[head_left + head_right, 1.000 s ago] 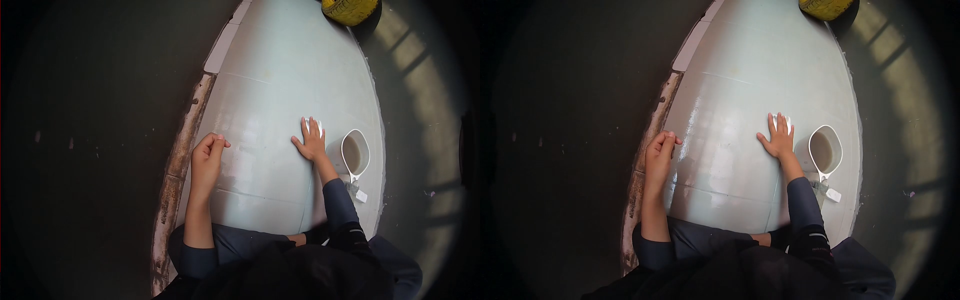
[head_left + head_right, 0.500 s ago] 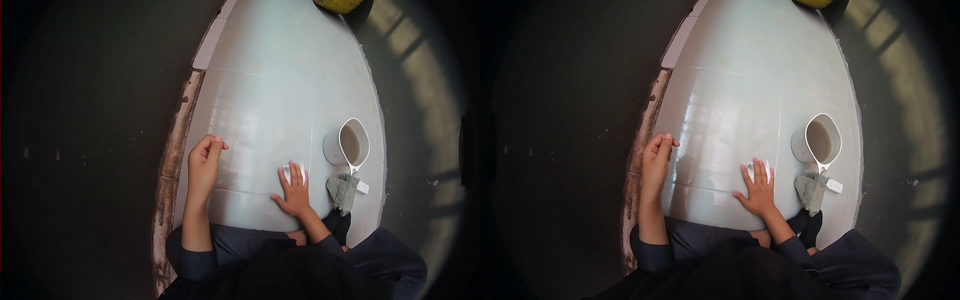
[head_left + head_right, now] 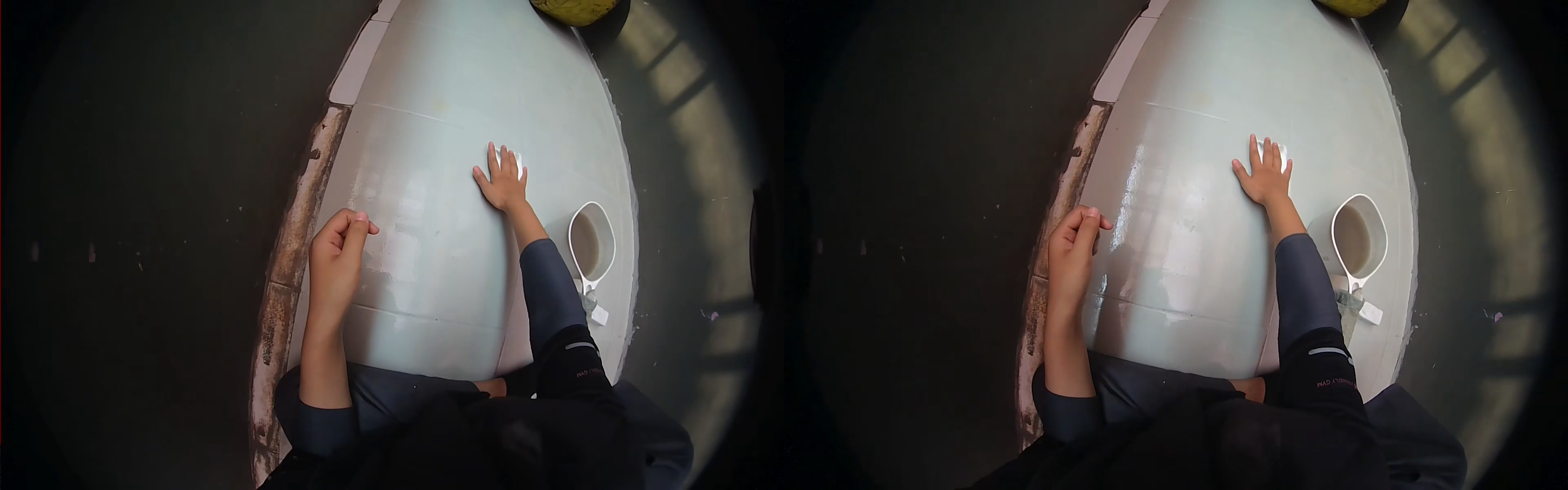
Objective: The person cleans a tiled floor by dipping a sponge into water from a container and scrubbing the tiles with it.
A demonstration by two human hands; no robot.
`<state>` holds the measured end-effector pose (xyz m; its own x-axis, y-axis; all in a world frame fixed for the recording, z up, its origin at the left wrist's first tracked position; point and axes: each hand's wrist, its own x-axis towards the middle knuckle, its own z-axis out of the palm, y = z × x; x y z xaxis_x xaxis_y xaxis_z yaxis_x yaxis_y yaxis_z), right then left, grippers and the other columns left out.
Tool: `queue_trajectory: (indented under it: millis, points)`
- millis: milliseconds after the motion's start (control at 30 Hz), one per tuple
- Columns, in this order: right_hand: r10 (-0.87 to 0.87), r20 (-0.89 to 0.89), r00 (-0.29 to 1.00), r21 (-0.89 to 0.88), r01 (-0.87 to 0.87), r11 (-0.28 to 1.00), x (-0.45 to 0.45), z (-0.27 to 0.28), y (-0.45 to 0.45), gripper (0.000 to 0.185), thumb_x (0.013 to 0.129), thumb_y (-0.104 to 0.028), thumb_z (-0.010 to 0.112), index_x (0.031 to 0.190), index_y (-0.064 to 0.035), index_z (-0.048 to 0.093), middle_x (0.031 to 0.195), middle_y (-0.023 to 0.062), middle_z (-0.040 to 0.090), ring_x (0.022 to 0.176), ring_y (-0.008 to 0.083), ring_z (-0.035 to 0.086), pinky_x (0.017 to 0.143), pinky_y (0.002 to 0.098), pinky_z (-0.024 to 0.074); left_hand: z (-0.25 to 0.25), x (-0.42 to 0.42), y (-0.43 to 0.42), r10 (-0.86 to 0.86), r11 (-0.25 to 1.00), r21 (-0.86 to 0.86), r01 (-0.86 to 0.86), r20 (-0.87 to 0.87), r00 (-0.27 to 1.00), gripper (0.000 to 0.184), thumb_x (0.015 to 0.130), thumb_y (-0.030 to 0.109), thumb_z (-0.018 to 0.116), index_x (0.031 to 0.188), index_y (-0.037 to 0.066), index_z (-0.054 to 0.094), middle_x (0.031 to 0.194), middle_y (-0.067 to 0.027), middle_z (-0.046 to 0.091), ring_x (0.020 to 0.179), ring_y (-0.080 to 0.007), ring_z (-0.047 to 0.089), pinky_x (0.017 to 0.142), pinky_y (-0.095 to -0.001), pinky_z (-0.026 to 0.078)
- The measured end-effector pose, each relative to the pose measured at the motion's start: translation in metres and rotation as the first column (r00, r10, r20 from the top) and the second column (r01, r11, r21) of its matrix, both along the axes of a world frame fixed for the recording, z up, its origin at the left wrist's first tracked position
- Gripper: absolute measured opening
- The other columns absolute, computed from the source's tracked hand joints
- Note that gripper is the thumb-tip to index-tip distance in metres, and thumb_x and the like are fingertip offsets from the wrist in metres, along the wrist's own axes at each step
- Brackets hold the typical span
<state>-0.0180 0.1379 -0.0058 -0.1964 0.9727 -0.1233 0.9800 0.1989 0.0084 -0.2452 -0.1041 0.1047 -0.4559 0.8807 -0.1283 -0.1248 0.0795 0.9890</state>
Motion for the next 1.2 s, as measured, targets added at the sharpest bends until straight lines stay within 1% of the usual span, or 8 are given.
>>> queue_trajectory:
  millis: [233,400,500,667,833,967,1067,1200]
  points:
    - [0.318,-0.203,0.926,0.118,-0.299,0.947,0.036,-0.003,-0.141,0.082,0.083,-0.052,0.047,0.144,-0.0067,0.017,0.149,0.0109,0.020,0.139,0.0259,0.014,0.109,0.0509,0.0019,0.001,-0.001,0.000,-0.013,1.000,0.022,0.012,0.017,1.000,0.026,0.094,0.020,0.047,0.074,0.006,0.057,0.057,0.0117,0.030,0.052,0.0008,0.024,0.048,-0.0194,0.017]
    - [0.426,-0.237,0.873,-0.082,-0.455,0.887,0.049,0.023,-0.287,0.081,0.082,-0.049,0.051,0.140,0.0007,0.023,0.147,0.0160,0.023,0.138,0.0297,0.017,0.107,0.0554,0.0043,-0.003,0.001,-0.005,-0.012,0.999,0.042,0.012,0.001,1.000,0.025,0.093,0.021,0.050,0.074,0.006,0.055,0.058,0.0098,0.033,0.052,0.0003,0.025,0.047,-0.0198,0.018]
    - [0.440,-0.276,0.855,-0.108,-0.482,0.870,0.053,0.024,-0.293,0.079,0.083,-0.049,0.051,0.140,-0.0009,0.025,0.146,0.0162,0.024,0.137,0.0294,0.019,0.108,0.0533,0.0080,-0.002,0.006,-0.007,-0.020,0.999,0.025,0.019,0.004,1.000,0.025,0.093,0.021,0.050,0.074,0.006,0.055,0.058,0.0097,0.033,0.053,0.0001,0.025,0.047,-0.0199,0.019]
    - [0.450,-0.200,0.871,0.004,-0.458,0.889,0.048,0.012,-0.242,0.073,0.084,-0.050,0.047,0.140,-0.0076,0.028,0.148,0.0159,0.019,0.138,0.0309,0.015,0.109,0.0492,0.0092,-0.003,0.010,-0.008,-0.030,0.999,-0.035,0.030,-0.003,1.000,0.025,0.093,0.020,0.050,0.074,0.005,0.055,0.059,0.0098,0.034,0.053,0.0001,0.025,0.047,-0.0198,0.019]
    - [0.358,-0.150,0.922,0.257,-0.313,0.914,0.026,-0.014,-0.097,0.068,0.086,-0.049,0.046,0.140,-0.0099,0.031,0.149,0.0141,0.016,0.138,0.0322,0.011,0.109,0.0498,0.0092,-0.002,0.012,-0.003,-0.042,0.998,-0.043,0.041,-0.016,0.999,0.027,0.094,0.021,0.047,0.074,0.006,0.056,0.057,0.0119,0.029,0.053,0.0008,0.022,0.049,-0.0197,0.017]
    - [0.104,-0.009,0.994,0.187,-0.101,0.977,-0.002,-0.016,0.006,0.073,0.087,-0.060,0.031,0.141,-0.0110,0.027,0.149,0.0129,0.016,0.138,0.0318,0.011,0.110,0.0512,0.0064,-0.005,0.010,0.000,-0.036,0.996,-0.081,0.037,0.003,0.999,0.027,0.094,0.021,0.047,0.074,0.006,0.056,0.058,0.0113,0.031,0.054,0.0009,0.024,0.049,-0.0191,0.018]
    - [0.004,0.012,1.000,0.087,-0.005,0.996,-0.016,-0.013,0.036,0.075,0.087,-0.062,0.028,0.142,-0.0116,0.025,0.150,0.0120,0.015,0.138,0.0305,0.010,0.110,0.0498,0.0064,-0.009,0.004,0.003,-0.022,1.000,-0.016,0.021,-0.032,0.999,0.026,0.094,0.020,0.048,0.074,0.005,0.056,0.060,0.0107,0.033,0.055,0.0009,0.025,0.050,-0.0189,0.019]
    - [0.094,-0.034,0.995,0.173,-0.087,0.981,-0.008,-0.016,0.025,0.074,0.087,-0.061,0.031,0.142,-0.0115,0.025,0.149,0.0126,0.016,0.138,0.0298,0.011,0.110,0.0485,0.0095,-0.008,0.000,0.005,-0.019,1.000,-0.004,0.019,-0.007,1.000,0.025,0.094,0.019,0.048,0.075,0.005,0.056,0.061,0.0103,0.035,0.056,0.0007,0.026,0.051,-0.0190,0.020]
